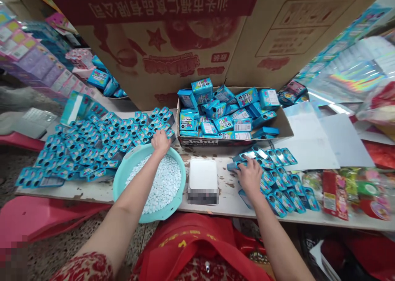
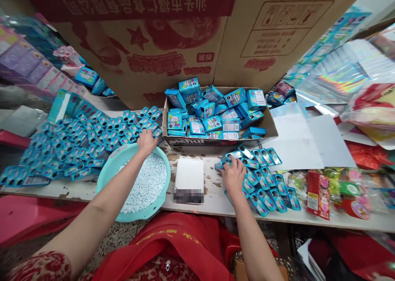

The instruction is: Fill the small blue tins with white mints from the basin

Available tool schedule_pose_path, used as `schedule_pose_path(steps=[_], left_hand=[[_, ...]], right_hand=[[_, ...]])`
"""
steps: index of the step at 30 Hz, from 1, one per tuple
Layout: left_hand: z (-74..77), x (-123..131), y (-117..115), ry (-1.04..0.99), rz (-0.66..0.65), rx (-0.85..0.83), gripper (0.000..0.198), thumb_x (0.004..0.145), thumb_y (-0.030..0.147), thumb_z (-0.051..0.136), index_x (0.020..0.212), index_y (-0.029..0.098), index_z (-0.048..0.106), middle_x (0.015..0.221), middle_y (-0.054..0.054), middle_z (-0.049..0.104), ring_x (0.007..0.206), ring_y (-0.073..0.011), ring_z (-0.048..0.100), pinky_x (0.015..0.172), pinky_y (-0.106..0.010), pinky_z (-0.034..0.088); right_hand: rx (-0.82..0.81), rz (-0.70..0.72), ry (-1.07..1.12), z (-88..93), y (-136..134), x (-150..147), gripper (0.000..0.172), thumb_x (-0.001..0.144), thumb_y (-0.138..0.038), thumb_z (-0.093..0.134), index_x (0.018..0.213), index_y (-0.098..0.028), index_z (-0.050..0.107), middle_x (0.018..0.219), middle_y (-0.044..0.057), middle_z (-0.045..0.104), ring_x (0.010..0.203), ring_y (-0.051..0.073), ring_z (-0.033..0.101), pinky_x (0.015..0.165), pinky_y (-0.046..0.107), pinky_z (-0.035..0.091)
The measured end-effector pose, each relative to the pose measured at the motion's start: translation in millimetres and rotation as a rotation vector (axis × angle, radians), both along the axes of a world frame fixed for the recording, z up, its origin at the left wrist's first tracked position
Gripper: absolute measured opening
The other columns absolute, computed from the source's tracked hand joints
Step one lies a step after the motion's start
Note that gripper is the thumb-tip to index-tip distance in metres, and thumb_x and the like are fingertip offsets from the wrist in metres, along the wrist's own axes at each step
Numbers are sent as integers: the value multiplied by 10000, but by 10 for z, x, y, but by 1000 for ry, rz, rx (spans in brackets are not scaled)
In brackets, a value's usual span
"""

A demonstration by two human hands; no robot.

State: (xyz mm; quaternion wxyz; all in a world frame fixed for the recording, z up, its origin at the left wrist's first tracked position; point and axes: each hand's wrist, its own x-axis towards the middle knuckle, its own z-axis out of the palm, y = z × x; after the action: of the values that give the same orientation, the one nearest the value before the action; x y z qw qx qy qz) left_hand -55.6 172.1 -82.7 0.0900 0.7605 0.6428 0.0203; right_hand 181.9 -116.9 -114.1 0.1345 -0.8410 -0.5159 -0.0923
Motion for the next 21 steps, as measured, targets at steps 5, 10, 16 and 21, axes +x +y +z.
schedule_pose_path(steps=[5, 10, 16, 21], left_hand=[[-16, -131, -176, -111, -41, 166, 402, 812, 292, 534, 1198, 181, 522, 1189, -157, 539, 1119, -328, 482, 881, -435, 400], [-3, -240, -477, -318, -149, 230, 215, 819, 274, 539, 1002, 197, 620, 1071, -107, 603, 1034, -278, 524, 868, -394, 405], [-23, -445, -763, -480, -272, 277, 117, 835, 242, 528, 892, 200, 622, 970, -73, 636, 985, -221, 564, 900, -357, 411], [-50, -646, -932, -501, -211, 163, 123, 850, 253, 505, 875, 211, 619, 969, -54, 647, 996, -193, 575, 933, -327, 414]], right_hand=[[97, 195, 166, 285, 44, -142, 221, 905, -366, 500, 795, -189, 573, 993, 127, 610, 895, 242, 547, 751, 353, 437], [-38, 335, 281, 305, 357, -612, 153, 857, -350, 590, 869, -208, 534, 814, 54, 638, 757, 215, 577, 666, 313, 413], [56, 334, 317, 199, 461, -840, 451, 825, -434, 609, 1179, -176, 501, 1057, 132, 637, 979, 282, 562, 794, 394, 427], [230, 171, 421, 164, 91, -597, 489, 889, -508, 466, 1243, -170, 473, 1140, 151, 585, 1041, 276, 530, 874, 436, 425]])
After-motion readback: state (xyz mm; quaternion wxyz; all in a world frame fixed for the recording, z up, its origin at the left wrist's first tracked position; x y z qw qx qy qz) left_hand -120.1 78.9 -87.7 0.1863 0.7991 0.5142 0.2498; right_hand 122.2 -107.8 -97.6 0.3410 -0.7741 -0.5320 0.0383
